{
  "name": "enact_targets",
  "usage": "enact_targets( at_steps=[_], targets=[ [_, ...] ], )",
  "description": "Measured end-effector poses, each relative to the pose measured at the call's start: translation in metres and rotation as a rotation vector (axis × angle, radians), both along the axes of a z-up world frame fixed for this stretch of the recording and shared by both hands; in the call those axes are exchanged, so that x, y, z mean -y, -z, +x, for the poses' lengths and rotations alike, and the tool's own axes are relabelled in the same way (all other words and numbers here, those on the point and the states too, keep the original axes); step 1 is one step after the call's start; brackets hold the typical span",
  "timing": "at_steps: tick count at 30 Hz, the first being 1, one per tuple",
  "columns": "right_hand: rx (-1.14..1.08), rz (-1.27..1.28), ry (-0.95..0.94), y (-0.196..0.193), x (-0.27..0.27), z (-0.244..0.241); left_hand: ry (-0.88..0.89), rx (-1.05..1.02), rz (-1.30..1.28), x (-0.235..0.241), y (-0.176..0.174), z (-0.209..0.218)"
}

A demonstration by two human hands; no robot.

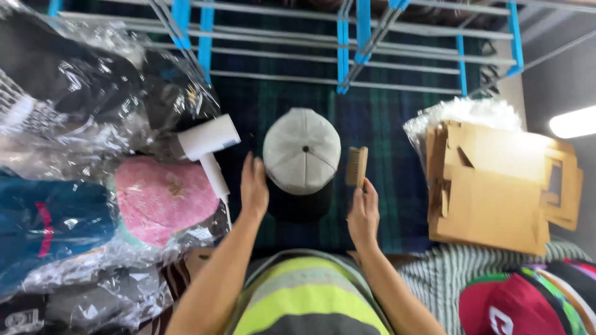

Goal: The person brushes a grey baseball cap with a wooden brush to remove lint and debris. Then, they use a handheld steamer to steam the cap, moving the device over the fabric to smooth it out.

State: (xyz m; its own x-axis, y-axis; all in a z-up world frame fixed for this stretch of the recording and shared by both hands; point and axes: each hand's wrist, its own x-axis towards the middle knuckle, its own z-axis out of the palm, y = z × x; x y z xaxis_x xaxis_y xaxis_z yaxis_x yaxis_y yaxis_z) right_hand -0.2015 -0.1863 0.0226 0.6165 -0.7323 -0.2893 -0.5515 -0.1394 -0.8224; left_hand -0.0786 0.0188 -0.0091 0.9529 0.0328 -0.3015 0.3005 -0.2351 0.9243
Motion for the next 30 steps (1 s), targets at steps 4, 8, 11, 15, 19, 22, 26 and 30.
enact_targets(
  at_steps=[4, 8, 11, 15, 19, 22, 26, 30],
  targets=[
    [0.643, -0.428, -0.388, 0.026, 0.003, 0.007, 0.061, -0.239, -0.156, -0.006, 0.046, -0.051],
    [0.428, -0.605, -0.442, 0.038, 0.020, 0.031, -0.017, -0.267, -0.170, -0.010, 0.072, -0.051],
    [0.405, -0.439, -0.283, 0.049, 0.027, 0.036, -0.073, -0.222, -0.199, -0.011, 0.095, -0.051],
    [0.675, -0.462, -0.394, 0.061, 0.007, 0.023, -0.123, -0.210, -0.238, -0.005, 0.094, -0.060],
    [0.054, -0.251, -0.176, 0.070, 0.039, -0.007, -0.132, -0.199, -0.225, -0.010, 0.101, -0.064],
    [0.347, -0.462, -0.304, 0.071, 0.031, -0.027, -0.157, -0.239, -0.260, -0.004, 0.107, -0.062],
    [0.308, -0.396, -0.262, 0.090, 0.026, -0.024, -0.157, -0.258, -0.253, -0.006, 0.119, -0.059],
    [0.419, -0.482, -0.257, 0.071, 0.044, -0.008, -0.157, -0.302, -0.248, -0.006, 0.098, -0.058]
  ],
)
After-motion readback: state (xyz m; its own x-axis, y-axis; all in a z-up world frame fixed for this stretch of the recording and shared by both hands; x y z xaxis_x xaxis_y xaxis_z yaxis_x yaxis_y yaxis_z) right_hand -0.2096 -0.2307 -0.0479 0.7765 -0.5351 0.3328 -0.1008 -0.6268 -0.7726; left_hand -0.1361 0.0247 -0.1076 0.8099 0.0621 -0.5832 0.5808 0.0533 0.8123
